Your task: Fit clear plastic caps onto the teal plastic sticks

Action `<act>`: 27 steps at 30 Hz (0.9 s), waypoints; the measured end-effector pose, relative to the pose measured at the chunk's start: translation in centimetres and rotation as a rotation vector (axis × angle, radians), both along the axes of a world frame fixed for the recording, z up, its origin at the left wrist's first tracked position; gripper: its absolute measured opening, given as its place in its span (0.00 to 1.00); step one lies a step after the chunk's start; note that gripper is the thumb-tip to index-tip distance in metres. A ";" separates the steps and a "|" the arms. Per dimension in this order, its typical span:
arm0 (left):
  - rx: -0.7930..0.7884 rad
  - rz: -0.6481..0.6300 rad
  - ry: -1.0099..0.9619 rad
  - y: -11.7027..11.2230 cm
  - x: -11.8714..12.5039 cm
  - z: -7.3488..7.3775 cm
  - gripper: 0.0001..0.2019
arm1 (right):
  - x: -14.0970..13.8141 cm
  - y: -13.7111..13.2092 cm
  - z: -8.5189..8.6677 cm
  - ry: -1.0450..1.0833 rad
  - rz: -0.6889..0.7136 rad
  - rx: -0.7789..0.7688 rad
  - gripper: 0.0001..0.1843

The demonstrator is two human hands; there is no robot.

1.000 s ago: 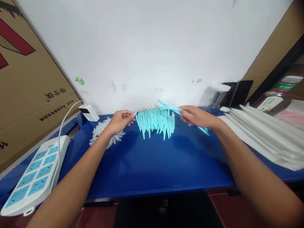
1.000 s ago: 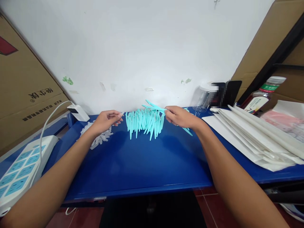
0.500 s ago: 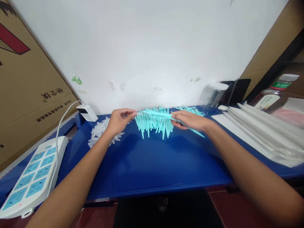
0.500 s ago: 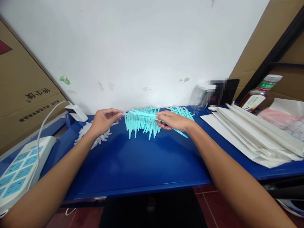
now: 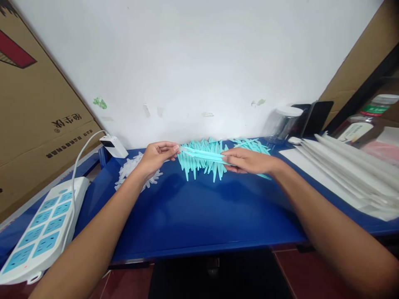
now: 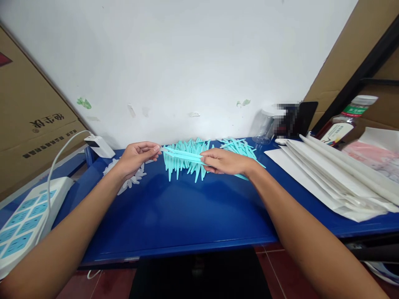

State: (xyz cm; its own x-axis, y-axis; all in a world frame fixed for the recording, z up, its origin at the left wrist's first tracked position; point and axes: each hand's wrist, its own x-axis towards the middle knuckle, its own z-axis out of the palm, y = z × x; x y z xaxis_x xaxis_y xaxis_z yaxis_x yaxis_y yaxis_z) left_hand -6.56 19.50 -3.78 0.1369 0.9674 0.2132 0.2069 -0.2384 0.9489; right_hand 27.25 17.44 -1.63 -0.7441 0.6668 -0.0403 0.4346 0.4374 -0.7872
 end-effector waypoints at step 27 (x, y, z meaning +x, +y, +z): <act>0.170 0.047 0.067 0.1 -0.3 0.1 0.24 | -0.4 -0.6 0.0 0.091 0.045 -0.267 0.16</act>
